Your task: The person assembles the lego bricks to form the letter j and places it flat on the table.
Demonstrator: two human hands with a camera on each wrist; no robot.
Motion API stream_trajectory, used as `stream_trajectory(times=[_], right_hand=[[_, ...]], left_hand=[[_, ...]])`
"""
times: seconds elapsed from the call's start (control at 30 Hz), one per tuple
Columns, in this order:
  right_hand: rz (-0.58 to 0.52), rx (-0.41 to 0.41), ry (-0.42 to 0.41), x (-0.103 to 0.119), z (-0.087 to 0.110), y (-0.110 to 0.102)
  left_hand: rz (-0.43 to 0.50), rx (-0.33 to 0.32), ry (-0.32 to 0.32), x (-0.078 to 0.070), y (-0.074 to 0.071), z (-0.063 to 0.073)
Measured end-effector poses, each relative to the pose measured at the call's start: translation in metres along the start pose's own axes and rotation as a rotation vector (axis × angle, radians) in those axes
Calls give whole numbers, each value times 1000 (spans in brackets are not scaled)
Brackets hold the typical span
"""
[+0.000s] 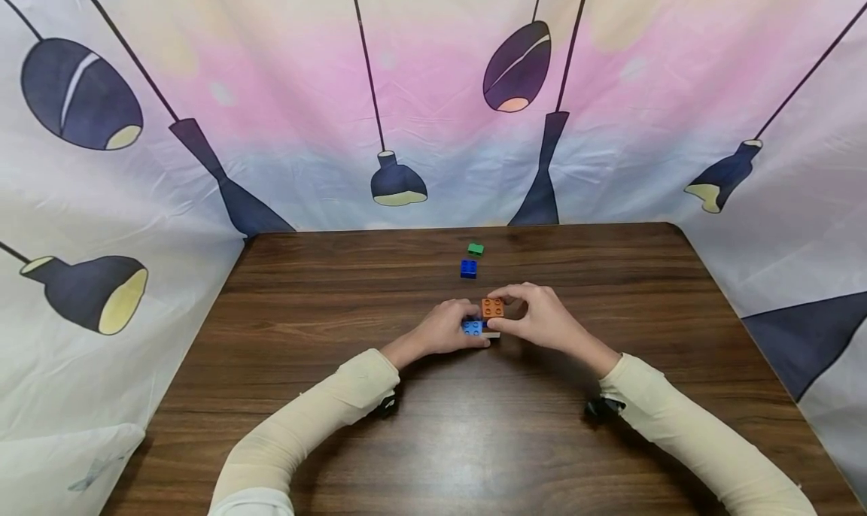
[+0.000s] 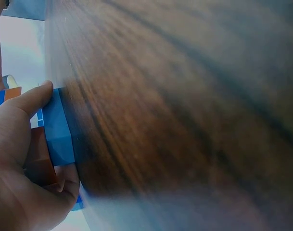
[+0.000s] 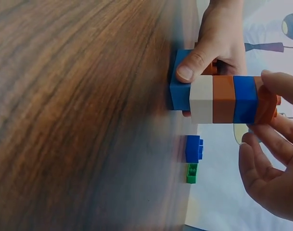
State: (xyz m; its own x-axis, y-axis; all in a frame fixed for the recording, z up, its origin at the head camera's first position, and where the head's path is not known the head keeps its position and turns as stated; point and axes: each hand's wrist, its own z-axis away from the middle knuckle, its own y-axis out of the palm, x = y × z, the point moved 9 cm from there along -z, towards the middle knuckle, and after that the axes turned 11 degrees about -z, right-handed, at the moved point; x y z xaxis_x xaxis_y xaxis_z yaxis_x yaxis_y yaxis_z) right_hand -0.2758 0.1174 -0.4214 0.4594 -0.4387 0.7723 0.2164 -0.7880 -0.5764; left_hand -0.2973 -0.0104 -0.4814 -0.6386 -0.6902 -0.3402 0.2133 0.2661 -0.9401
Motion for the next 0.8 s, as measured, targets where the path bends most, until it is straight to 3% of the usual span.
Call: stream_trajectory(times=[0.4, 0.8], right_hand=[[-73, -65, -27, 0, -6, -21], [-95, -93, 82, -32, -35, -21]], left_hand=[[4, 1, -2, 0, 0, 0], [-14, -1, -4, 2, 2, -2]])
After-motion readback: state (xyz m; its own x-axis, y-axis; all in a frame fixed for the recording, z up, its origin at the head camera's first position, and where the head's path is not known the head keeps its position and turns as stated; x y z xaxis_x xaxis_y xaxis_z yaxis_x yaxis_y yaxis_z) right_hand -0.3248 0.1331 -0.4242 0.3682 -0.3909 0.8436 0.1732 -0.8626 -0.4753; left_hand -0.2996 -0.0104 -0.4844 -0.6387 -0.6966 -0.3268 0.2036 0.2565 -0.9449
